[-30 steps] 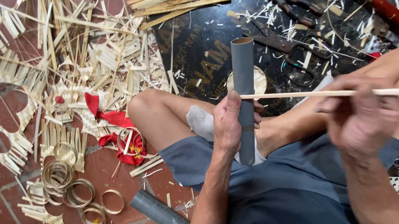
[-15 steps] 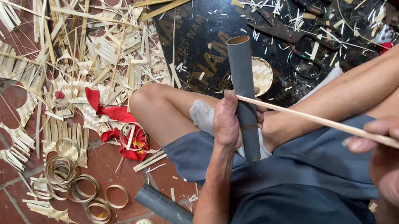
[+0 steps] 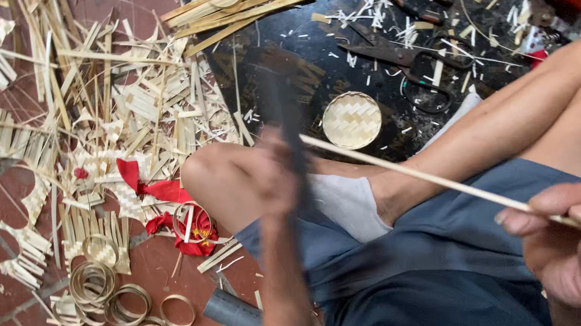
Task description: The person sits on the floor assembling woven bamboo basket bodies. They squeeze glue from a bottle around the rim of a woven cylinder, press a bamboo ring onto the glued rim, secure it with plastic clothespins, fit the woven body into a base ring, and trim a thin bamboo strip with a knife.
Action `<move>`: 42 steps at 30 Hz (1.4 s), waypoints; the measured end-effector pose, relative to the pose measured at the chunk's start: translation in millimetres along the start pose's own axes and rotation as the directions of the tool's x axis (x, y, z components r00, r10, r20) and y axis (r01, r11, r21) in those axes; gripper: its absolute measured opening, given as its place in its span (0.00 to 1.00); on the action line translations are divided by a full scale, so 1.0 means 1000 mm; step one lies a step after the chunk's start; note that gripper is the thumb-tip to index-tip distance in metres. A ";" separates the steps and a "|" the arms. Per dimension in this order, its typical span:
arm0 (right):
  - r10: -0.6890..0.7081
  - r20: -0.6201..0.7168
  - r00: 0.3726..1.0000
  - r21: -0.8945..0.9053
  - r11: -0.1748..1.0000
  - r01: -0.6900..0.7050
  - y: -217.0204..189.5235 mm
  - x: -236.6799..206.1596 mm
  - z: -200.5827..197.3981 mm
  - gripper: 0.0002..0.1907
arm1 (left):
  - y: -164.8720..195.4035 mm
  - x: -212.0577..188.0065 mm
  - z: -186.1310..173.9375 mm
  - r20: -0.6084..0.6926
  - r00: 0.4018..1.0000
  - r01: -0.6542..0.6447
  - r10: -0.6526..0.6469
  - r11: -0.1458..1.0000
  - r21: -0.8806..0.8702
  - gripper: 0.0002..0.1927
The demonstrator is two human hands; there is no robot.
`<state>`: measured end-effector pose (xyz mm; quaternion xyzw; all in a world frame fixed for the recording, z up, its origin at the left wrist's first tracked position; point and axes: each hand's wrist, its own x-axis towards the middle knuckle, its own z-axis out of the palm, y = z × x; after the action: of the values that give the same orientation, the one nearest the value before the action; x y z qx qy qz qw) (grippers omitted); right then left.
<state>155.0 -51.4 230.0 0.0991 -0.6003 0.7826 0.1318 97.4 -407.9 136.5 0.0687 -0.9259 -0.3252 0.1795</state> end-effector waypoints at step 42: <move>0.237 0.620 0.748 -0.768 -0.015 0.641 0.277 0.261 -0.073 0.05 | 0.087 0.051 -0.112 -0.230 0.959 -0.185 -0.166 0.248 -0.951 0.10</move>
<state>-181.8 -25.4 40.2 0.3148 -0.9449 0.0214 0.0876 91.5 -417.4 286.7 -0.0159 -0.4947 -0.8093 0.3162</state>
